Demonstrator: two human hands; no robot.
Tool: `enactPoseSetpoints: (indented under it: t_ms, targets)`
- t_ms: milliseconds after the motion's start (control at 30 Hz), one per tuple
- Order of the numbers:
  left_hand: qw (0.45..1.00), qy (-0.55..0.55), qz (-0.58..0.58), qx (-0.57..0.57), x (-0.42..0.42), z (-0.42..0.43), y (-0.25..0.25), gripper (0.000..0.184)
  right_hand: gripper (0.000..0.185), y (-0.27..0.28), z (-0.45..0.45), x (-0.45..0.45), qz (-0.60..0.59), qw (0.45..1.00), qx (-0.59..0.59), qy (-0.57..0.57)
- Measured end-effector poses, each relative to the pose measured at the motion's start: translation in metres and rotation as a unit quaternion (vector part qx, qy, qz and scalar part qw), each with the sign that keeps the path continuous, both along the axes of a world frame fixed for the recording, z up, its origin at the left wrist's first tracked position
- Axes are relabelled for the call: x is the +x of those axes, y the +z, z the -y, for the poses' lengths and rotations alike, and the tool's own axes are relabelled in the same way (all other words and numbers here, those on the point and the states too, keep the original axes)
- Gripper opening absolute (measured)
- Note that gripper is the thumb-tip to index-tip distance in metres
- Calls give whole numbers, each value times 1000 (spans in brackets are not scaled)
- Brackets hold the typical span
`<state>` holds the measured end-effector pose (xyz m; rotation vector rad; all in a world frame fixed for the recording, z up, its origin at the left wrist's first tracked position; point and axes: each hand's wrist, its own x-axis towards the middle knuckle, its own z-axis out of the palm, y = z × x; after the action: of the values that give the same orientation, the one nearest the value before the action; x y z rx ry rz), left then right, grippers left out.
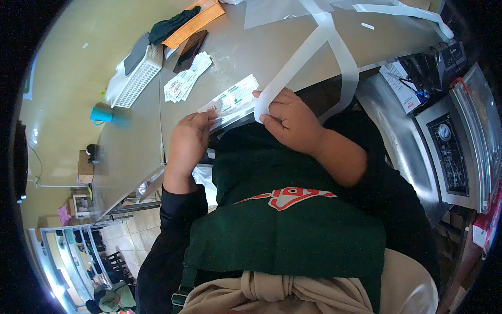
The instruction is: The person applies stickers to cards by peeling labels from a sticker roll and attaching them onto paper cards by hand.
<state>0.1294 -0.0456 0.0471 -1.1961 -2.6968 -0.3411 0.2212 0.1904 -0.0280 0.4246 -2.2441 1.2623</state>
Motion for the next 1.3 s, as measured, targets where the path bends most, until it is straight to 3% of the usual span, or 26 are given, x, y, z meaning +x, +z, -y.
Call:
enactPoseSetpoints:
  t_ms: [133,267,500,700,1000,1133,1233,1300]
  targets:
    - [996,-8,-81,32,0,-4,-8,13,19,0,1,0,4,1000,-2,-4]
    - [997,17,-34,74,3,0,-14,10,20,-1,0,0,3,1000,1,-6]
    - [977,44,153,141,-3,7,-5,26,20,0,1,0,5,1000,11,-9]
    - [961,9,209,183,-14,8,-9,19,21,0,0,1,7,1000,9,-7]
    - [990,-12,15,143,-13,3,-19,7,21,0,2,3,10,1000,1,-13]
    - [947,114,-79,290,-28,0,-13,5,19,2,0,3,-4,1000,15,-21]
    - [928,193,-122,294,-51,-2,10,4,19,2,1,3,6,1000,25,-16]
    - [931,125,-226,259,-81,2,10,3,20,1,1,2,7,999,37,-17]
